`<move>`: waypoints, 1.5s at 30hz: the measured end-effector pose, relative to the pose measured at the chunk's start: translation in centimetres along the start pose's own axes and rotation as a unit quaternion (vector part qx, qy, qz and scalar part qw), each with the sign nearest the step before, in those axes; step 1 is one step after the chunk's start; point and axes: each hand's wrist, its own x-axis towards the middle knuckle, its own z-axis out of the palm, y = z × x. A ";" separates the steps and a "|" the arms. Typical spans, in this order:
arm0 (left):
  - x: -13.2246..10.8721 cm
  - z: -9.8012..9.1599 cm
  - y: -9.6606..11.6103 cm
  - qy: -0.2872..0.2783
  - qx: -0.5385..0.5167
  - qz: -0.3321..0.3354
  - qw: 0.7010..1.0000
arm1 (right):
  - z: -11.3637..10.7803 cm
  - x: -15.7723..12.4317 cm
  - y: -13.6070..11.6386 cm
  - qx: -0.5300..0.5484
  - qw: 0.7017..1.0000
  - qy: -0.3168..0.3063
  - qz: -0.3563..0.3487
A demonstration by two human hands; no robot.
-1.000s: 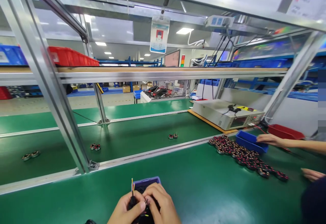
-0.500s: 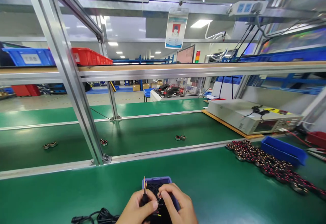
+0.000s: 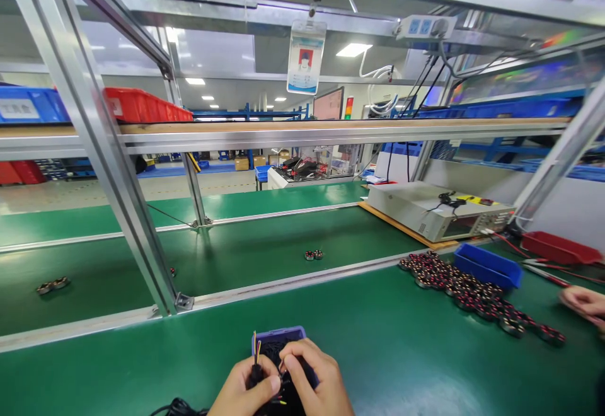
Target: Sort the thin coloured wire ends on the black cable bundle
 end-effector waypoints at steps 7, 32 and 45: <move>-0.2 0.2 0.4 0.002 0.019 0.001 1.000 | -0.2 0.4 -0.3 -0.042 0.997 0.009 -0.063; 0.0 -0.2 -0.3 -0.016 0.004 0.001 1.000 | -1.7 0.9 -0.4 0.007 0.994 -0.108 -0.009; -0.3 0.2 0.1 -0.019 -0.086 0.008 0.996 | -0.8 0.9 -0.1 0.072 0.985 -0.148 0.058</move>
